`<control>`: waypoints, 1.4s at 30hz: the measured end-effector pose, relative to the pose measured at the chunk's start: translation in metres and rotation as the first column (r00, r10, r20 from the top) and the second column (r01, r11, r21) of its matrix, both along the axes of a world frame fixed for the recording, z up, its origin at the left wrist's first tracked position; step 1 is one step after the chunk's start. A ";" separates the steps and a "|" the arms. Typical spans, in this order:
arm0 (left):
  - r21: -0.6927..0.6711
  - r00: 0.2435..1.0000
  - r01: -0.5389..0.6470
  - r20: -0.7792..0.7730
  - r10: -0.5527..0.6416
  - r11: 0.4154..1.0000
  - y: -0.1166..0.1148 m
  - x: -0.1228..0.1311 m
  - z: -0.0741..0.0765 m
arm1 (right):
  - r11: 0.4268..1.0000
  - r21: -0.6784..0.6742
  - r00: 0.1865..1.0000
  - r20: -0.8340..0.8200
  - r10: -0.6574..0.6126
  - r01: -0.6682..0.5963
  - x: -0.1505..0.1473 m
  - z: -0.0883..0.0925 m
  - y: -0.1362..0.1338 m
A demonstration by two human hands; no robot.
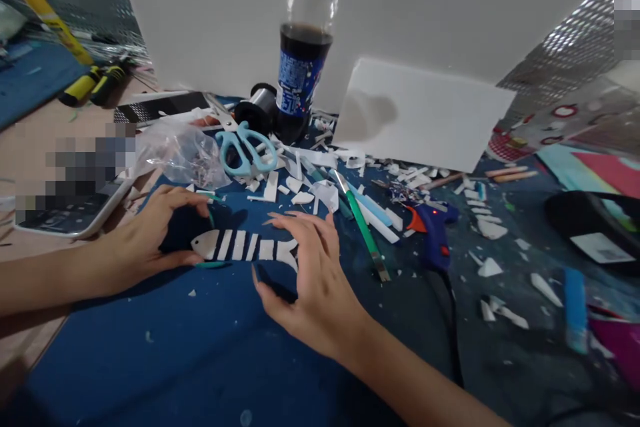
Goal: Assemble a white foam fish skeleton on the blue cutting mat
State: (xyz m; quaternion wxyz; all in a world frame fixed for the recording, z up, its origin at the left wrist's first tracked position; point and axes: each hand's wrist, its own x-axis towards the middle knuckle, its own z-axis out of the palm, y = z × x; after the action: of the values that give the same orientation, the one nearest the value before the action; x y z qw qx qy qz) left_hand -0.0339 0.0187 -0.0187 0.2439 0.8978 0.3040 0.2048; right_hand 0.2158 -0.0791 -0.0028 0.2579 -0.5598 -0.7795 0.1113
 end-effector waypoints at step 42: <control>0.036 1.000 0.003 -0.024 -0.003 0.999 -0.001 -0.002 0.001 | 0.999 0.035 0.999 0.004 0.039 -0.039 -0.007 -0.004 -0.001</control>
State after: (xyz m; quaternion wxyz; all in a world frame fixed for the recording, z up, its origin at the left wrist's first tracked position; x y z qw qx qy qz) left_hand -0.0357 0.0181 -0.0177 0.2244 0.9049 0.3019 0.1990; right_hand 0.2091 -0.0803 -0.0073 0.2642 -0.5400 -0.7926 0.1019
